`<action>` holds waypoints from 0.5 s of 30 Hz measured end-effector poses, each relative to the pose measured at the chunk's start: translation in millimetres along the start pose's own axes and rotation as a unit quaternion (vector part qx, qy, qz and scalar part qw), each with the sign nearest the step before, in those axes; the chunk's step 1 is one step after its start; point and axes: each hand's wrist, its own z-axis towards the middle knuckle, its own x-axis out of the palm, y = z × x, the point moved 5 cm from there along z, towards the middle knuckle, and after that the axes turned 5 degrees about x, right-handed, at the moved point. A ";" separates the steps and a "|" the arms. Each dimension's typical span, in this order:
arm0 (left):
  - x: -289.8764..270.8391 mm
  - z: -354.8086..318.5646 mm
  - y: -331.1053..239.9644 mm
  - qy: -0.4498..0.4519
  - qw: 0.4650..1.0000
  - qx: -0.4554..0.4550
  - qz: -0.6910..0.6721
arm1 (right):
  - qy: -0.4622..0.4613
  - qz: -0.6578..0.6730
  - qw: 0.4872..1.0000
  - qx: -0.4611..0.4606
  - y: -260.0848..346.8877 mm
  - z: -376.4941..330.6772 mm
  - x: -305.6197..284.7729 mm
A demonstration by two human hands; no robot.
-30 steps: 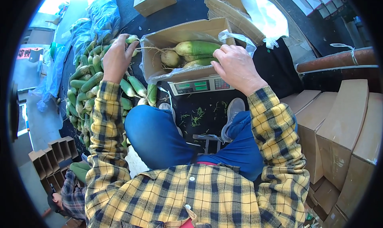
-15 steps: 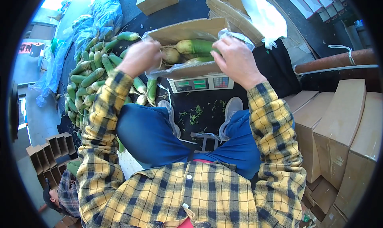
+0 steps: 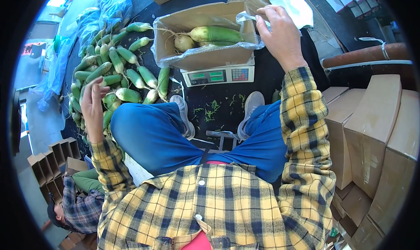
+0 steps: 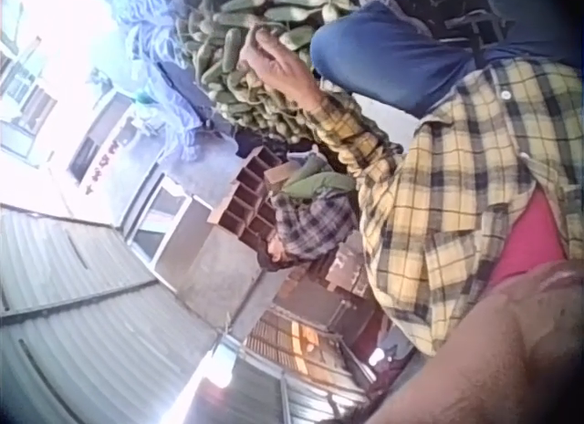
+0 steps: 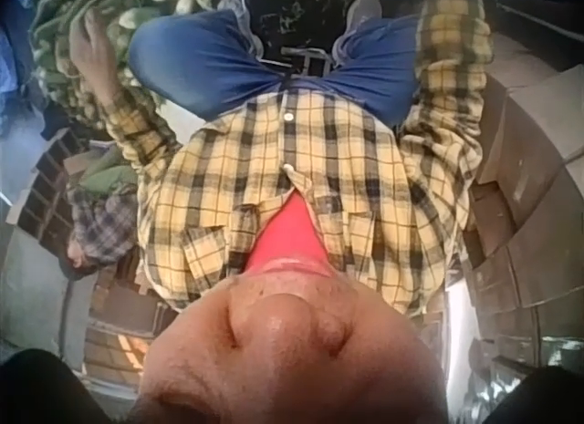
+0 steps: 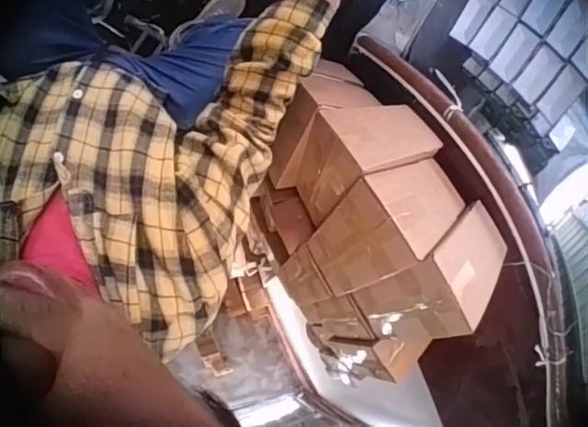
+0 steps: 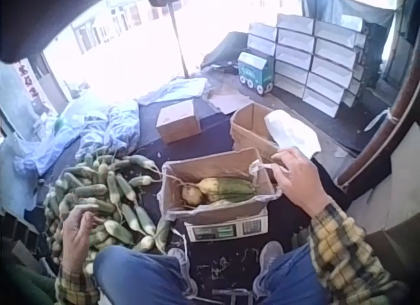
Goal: The recorder is weighing radishes on a digital scale and packing them into cardboard boxes, sometimes placing them in plastic bags first.
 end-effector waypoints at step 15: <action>-25.7 -62.1 76.4 -0.103 0.841 0.037 0.530 | 0.025 0.006 0.999 0.032 -22.6 1.4 13.8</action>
